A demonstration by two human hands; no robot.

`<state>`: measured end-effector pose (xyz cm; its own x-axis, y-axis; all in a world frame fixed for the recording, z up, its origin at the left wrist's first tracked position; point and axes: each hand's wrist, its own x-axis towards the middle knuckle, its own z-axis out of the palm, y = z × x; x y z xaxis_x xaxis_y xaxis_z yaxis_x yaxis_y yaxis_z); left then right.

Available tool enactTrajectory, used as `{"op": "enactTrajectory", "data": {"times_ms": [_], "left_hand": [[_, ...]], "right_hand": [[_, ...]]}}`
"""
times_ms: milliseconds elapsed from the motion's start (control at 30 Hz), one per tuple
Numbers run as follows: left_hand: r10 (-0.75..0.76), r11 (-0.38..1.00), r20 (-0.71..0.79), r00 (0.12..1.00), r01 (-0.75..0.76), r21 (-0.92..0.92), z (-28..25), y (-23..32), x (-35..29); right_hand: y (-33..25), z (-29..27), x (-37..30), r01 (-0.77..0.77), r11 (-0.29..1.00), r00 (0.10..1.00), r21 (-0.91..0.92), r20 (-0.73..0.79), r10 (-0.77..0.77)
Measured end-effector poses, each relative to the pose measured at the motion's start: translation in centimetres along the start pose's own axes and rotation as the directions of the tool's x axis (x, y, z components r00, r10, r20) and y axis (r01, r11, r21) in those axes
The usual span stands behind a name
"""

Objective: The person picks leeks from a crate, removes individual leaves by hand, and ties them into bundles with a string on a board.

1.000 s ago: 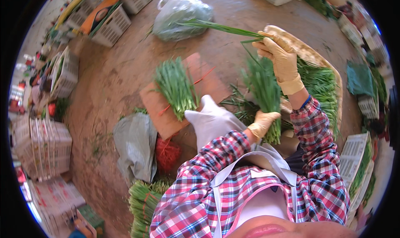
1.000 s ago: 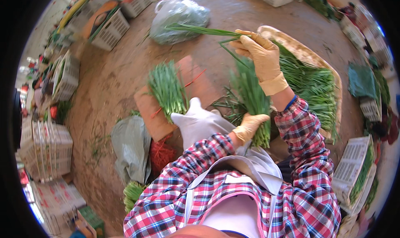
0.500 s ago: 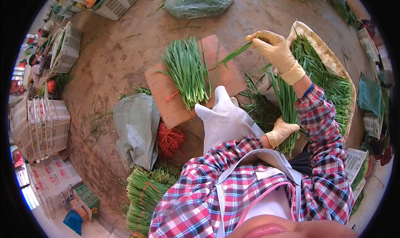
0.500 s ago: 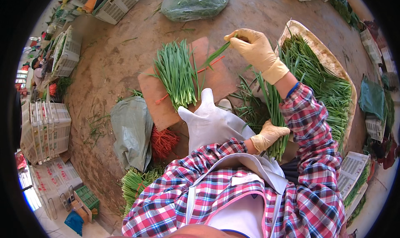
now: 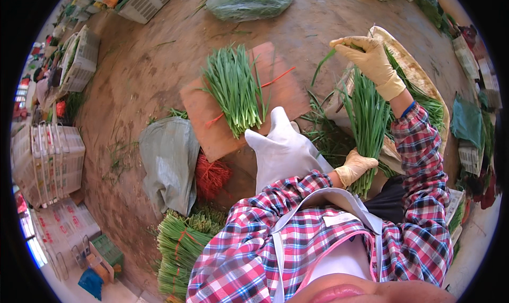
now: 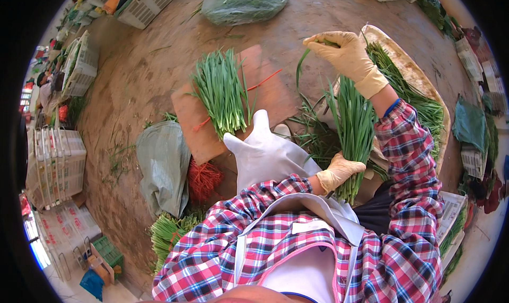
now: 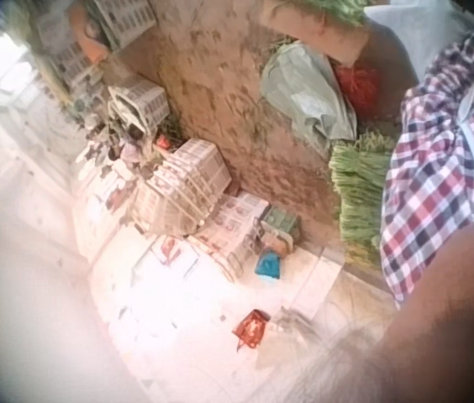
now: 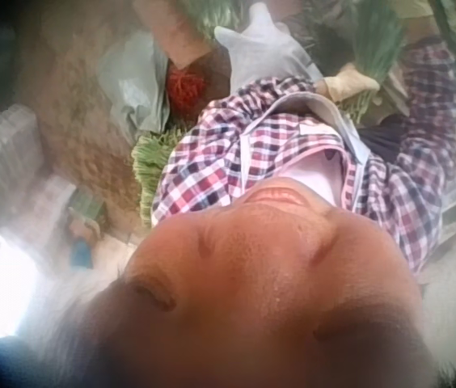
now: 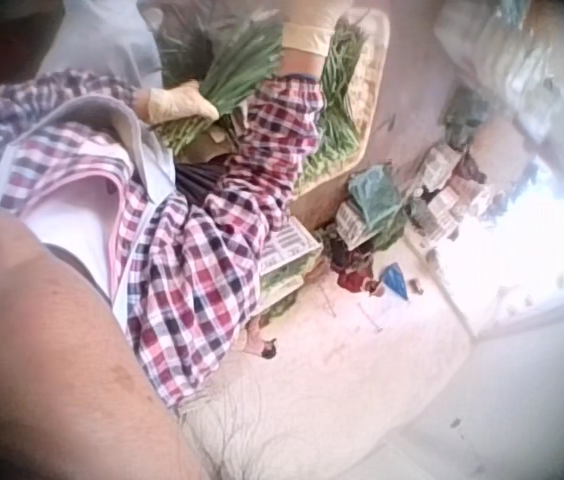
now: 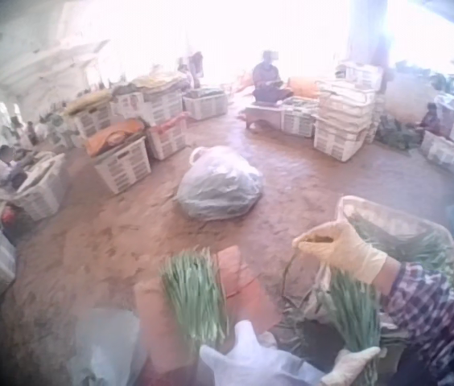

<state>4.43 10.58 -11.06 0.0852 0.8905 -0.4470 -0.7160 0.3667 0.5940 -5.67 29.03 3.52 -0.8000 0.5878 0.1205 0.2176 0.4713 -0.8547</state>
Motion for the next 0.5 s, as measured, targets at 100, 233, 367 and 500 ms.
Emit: {"op": "enactTrajectory", "data": {"times_ms": [100, 233, 367, 500], "left_hand": [[-0.001, 1.000, 0.004, 1.000, 0.001, 0.026, -0.1, -0.3, -0.2], [-0.003, 0.999, -0.033, 0.999, 0.005, 0.050, -0.4, -0.9, -0.3], [0.005, 0.999, 0.006, 1.000, -0.005, 0.036, -0.7, -1.0, 0.5], [0.016, 1.000, 0.010, 1.000, -0.016, 0.012, -1.3, -0.8, 1.3]], "right_hand": [[-0.4, 1.7, 0.8, 0.198, 0.979, 0.970, 0.056, -0.152, -0.188], [0.0, 7.6, 2.4, 0.609, 0.665, 0.721, -0.432, -0.047, -0.691], [2.0, 17.7, 2.3, 0.711, 0.486, 0.676, -0.508, 0.303, -0.672], [5.4, 24.9, 0.9, 0.676, 0.587, 0.710, -0.446, 0.608, -0.355]]}}
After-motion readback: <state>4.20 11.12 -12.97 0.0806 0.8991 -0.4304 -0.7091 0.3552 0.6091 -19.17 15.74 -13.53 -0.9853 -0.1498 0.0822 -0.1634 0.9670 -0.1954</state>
